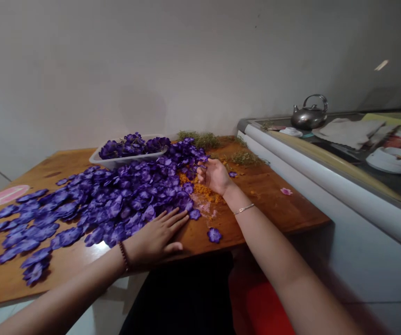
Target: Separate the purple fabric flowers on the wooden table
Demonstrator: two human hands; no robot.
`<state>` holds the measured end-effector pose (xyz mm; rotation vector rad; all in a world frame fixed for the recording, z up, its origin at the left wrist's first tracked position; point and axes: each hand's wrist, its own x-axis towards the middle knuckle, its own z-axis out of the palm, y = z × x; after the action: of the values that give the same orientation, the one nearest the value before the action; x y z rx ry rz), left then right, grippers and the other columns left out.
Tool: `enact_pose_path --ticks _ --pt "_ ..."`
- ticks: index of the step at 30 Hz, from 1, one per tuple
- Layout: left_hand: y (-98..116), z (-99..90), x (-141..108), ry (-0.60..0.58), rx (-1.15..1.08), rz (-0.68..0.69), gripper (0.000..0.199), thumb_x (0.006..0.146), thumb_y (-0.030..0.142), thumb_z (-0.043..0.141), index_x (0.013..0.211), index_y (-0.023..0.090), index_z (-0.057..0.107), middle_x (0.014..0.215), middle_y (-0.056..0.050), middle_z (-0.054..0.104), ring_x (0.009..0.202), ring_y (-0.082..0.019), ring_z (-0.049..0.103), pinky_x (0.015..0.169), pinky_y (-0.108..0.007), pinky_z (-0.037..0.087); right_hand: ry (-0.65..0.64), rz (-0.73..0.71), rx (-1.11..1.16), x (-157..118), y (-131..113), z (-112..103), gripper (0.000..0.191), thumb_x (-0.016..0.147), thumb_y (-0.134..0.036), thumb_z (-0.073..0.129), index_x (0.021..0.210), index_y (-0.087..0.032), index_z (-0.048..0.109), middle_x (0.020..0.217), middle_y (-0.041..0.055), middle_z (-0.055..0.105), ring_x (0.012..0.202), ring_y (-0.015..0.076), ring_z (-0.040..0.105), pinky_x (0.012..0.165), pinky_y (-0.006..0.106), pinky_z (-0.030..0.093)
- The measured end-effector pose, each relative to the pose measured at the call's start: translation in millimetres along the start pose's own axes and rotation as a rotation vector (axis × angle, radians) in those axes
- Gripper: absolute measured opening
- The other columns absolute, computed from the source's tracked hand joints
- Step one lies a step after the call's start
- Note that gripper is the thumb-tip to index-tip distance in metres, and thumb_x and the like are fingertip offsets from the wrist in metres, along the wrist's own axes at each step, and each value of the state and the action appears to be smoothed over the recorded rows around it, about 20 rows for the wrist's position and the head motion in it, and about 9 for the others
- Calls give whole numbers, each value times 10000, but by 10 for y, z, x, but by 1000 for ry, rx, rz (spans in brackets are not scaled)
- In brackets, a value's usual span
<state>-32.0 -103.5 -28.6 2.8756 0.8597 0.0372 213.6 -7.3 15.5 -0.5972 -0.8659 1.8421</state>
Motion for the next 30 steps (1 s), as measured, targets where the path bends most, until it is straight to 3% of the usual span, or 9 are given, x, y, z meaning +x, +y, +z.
enact_pose_path --ticks 3,6,9,11,14,17,21,26,30 --pt "-78 -33 79 49 -11 -8 689 890 590 389 1449 190 328 1501 -102 367 1409 -277 279 1137 -426 256 -114 23 42 -28 -19 -21 233 851 -371 343 708 -209 430 501 -50 438 399 94 378 489 231 434" --pt "-11 -86 126 144 -29 -12 516 896 523 445 1299 208 521 1368 -93 531 1309 -258 424 1085 -403 347 -233 64 97 -59 -41 -57 232 834 -354 326 648 -216 318 436 -78 325 348 79 232 495 228 421" --pt "166 -153 212 300 -47 -118 294 915 418 453 995 226 661 1046 -69 659 1001 -211 591 922 -370 465 -311 77 151 -79 -54 -108 221 819 -349 342 657 -218 270 411 -105 250 332 71 131 482 217 398" --pt "273 -196 342 474 -99 -222 262 917 355 450 867 208 661 897 -66 639 883 -193 591 851 -350 482 -363 89 166 -84 -55 -147 205 812 -351 357 679 -221 271 405 -118 231 327 71 99 463 211 373" --pt "320 -239 671 655 -460 -378 227 849 363 564 994 197 619 929 -58 640 880 -194 602 838 -351 489 -454 130 161 -79 -51 -207 182 795 -356 365 703 -225 278 394 -128 223 319 71 80 432 207 341" --pt "245 -250 1050 619 -1057 -610 375 809 494 592 975 159 608 741 -41 635 667 -175 618 629 -304 505 -507 180 148 -70 -41 -249 172 773 -356 367 702 -226 281 387 -130 213 316 69 62 401 200 316" --pt "122 -224 1317 681 -1536 -507 466 696 519 710 982 160 630 835 -59 681 713 -146 652 632 -251 510 -447 229 110 -69 -23 -237 151 778 -328 351 693 -220 288 389 -123 212 314 65 63 401 196 323" --pt "-32 -151 1286 872 -1535 -563 501 513 506 809 815 133 666 785 -55 694 704 -142 640 593 -218 484 -283 193 83 -63 -15 -137 104 795 -257 338 709 -204 362 408 -114 295 318 56 79 428 189 362" --pt "-104 -118 1275 970 -1447 -569 456 512 506 798 747 140 662 721 -44 692 699 -156 647 598 -227 484 -91 137 17 -14 20 -74 121 803 -235 354 787 -190 465 470 -98 442 317 49 158 470 208 428"
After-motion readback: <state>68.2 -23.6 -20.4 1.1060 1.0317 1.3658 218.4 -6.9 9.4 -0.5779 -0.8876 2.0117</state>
